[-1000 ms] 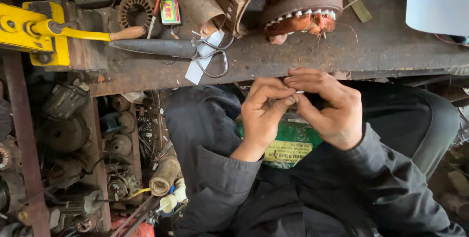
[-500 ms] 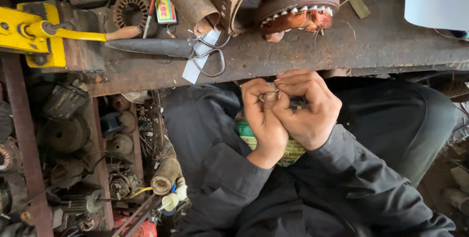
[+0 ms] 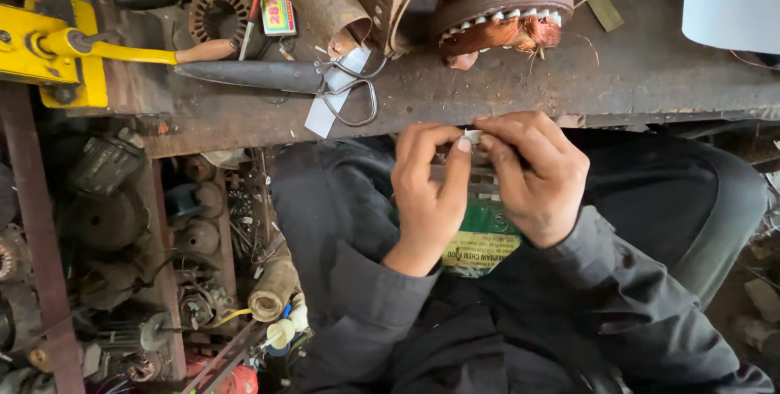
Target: The person is repairing a motor stator by hand. They cut small strips of white insulating material using scissors and insert them into the slots of the copper-wound stator to separate the windings.
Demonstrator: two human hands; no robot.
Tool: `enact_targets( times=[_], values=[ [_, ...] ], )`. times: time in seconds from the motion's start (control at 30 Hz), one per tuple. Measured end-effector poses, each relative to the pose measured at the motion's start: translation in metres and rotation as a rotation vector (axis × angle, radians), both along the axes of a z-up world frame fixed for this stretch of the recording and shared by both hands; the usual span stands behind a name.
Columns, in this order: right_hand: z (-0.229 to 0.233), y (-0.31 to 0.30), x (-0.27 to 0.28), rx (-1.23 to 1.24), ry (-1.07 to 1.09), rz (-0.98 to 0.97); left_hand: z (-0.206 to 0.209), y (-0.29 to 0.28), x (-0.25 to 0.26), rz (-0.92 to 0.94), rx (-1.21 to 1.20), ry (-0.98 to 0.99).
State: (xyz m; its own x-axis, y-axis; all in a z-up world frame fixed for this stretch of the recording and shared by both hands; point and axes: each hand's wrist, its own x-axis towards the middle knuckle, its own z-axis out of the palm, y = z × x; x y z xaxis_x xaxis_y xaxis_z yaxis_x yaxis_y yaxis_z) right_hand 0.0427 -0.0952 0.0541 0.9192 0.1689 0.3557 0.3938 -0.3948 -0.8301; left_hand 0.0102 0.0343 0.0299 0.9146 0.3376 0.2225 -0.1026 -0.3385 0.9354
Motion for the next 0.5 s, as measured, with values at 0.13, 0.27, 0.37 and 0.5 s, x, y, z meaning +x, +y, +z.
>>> enact_targets(
  times=[0.13, 0.27, 0.37, 0.5],
  values=[
    [-0.001, -0.002, 0.004, -0.106, -0.020, 0.028, 0.001, 0.007, 0.004, -0.041, -0.065, 0.048],
    [-0.001, -0.008, 0.006, -0.130, -0.036, 0.135, -0.010, 0.016, 0.004, -0.100, -0.244, 0.114],
    [0.000, -0.022, 0.015, -0.282, -0.274, 0.358, -0.015, 0.026, 0.008, -0.136, -0.493, 0.292],
    [-0.002, -0.032, 0.017, -0.328, -0.332, 0.425, -0.011, 0.044, 0.006, -0.314, -0.394, 0.403]
  ],
)
